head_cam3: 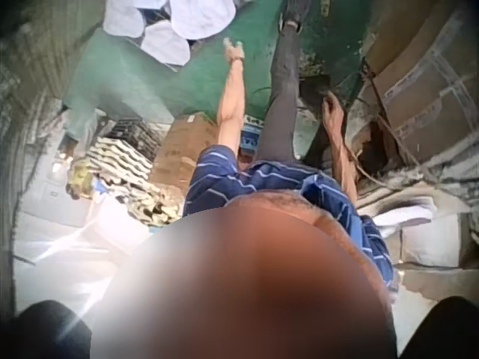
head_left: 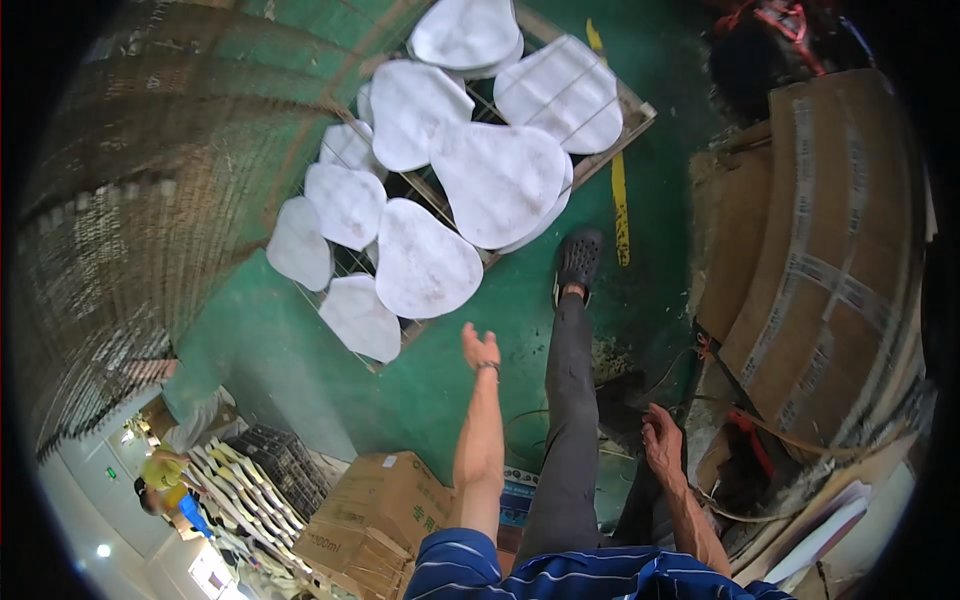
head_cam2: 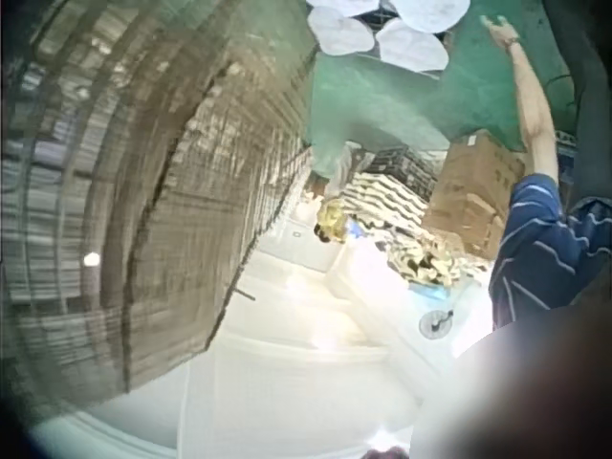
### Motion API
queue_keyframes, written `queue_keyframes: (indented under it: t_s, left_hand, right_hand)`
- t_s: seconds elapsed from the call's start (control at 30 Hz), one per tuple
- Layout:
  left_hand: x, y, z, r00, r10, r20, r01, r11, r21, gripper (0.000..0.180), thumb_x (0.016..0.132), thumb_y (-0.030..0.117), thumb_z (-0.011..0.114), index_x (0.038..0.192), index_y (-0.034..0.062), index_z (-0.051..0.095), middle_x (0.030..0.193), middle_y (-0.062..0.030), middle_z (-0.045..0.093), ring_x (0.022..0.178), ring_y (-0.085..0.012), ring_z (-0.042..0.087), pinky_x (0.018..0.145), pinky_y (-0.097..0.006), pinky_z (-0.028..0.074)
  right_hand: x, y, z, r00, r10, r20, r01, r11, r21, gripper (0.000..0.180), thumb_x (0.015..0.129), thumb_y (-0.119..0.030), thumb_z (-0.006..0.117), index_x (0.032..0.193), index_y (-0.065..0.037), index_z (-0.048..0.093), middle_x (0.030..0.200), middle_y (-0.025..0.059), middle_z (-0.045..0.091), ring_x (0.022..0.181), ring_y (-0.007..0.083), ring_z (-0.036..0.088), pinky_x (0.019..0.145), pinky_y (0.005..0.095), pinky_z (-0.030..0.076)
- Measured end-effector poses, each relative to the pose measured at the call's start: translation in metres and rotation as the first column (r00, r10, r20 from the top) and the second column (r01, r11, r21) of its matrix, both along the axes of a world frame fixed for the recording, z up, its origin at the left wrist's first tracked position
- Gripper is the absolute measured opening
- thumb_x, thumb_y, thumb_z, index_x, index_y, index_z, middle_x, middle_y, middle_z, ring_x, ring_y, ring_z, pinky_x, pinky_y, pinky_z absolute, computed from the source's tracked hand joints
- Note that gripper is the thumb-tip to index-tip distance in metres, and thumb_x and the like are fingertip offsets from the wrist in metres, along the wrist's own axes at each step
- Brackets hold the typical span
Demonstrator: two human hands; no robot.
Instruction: Applying adhesive to foam components using a spray gun and placing them on a rack to dry.
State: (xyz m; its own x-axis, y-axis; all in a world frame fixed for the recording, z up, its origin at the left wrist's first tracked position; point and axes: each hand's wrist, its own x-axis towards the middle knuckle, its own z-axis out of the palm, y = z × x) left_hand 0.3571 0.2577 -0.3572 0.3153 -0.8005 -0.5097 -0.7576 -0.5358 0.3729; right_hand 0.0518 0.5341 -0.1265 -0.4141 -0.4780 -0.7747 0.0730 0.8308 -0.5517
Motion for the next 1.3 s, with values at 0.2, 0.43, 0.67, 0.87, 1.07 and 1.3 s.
queue_keyframes:
  t_s: [0.2, 0.43, 0.67, 0.87, 1.07, 1.3]
  left_hand:
    - [-0.073, 0.048, 0.142, 0.976, -0.090, -0.196, 0.137, 0.960, 0.244, 0.068, 0.085, 0.011, 0.078, 0.147, 0.0089, 0.049, 0.122, -0.0159, 0.072, 0.111, -0.0287, 0.070, 0.100, -0.042, 0.054]
    - [-0.083, 0.058, 0.244, 0.847, -0.032, -0.530, 0.244, 0.910, 0.335, 0.071, 0.092, 0.010, 0.069, 0.155, 0.0115, 0.038, 0.100, -0.0073, 0.069, 0.077, -0.0150, 0.064, 0.060, -0.031, 0.052]
    - [-0.018, 0.050, 0.308, 0.777, 0.490, -0.395, 0.084, 0.541, 0.837, 0.032, 0.092, 0.011, 0.065, 0.124, 0.0141, 0.065, 0.096, -0.0084, 0.069, 0.074, -0.0223, 0.062, 0.061, -0.042, 0.049]
    - [-0.041, -0.042, 0.360, 0.941, -0.131, -0.311, 0.279, 0.822, 0.497, 0.036, 0.090, 0.009, 0.066, 0.125, 0.0116, 0.064, 0.097, -0.0109, 0.070, 0.073, -0.0238, 0.064, 0.061, -0.043, 0.050]
    - [-0.077, -0.103, 0.377, 0.927, -0.305, -0.216, 0.373, 0.792, 0.484, 0.039, 0.087, 0.006, 0.066, 0.127, 0.0091, 0.062, 0.098, -0.0134, 0.070, 0.072, -0.0253, 0.065, 0.061, -0.044, 0.051]
    - [-0.200, -0.159, 0.368, 0.780, -0.528, -0.337, 0.626, 0.643, 0.441, 0.040, 0.088, 0.005, 0.064, 0.128, 0.0034, 0.059, 0.089, -0.0116, 0.067, 0.065, -0.0211, 0.064, 0.051, -0.036, 0.051]
  right_hand:
    - [-0.036, 0.029, 0.154, 0.943, -0.106, -0.315, 0.060, 0.986, -0.153, 0.041, 0.094, -0.008, 0.061, 0.135, -0.001, 0.060, 0.104, 0.0150, 0.069, 0.093, 0.0265, 0.067, 0.084, 0.0361, 0.054]
    - [-0.102, 0.079, 0.266, 0.685, -0.331, -0.650, 0.183, 0.941, -0.286, 0.036, 0.091, -0.007, 0.063, 0.127, -0.004, 0.063, 0.106, 0.0176, 0.068, 0.098, 0.0360, 0.067, 0.087, 0.0427, 0.055]
    - [-0.222, 0.119, 0.277, 0.195, -0.463, -0.865, 0.507, 0.802, -0.315, 0.038, 0.090, -0.014, 0.064, 0.126, -0.001, 0.062, 0.111, 0.0217, 0.066, 0.101, 0.0389, 0.065, 0.089, 0.0470, 0.052]
    - [-0.355, 0.101, 0.250, 0.161, -0.537, -0.828, 0.593, 0.723, -0.354, 0.045, 0.089, -0.014, 0.066, 0.132, -0.004, 0.056, 0.117, 0.0249, 0.064, 0.111, 0.0424, 0.062, 0.092, 0.0494, 0.054]
    - [-0.436, 0.054, 0.237, 0.324, -0.413, -0.851, 0.679, 0.728, -0.095, 0.053, 0.083, -0.010, 0.066, 0.134, -0.005, 0.052, 0.121, 0.0274, 0.063, 0.110, 0.0455, 0.063, 0.092, 0.0516, 0.054]
    - [-0.384, 0.060, 0.304, 0.116, -0.707, -0.698, 0.674, 0.572, -0.468, 0.038, 0.081, -0.017, 0.062, 0.116, -0.002, 0.059, 0.096, 0.0282, 0.069, 0.092, 0.0466, 0.067, 0.080, 0.0539, 0.052]
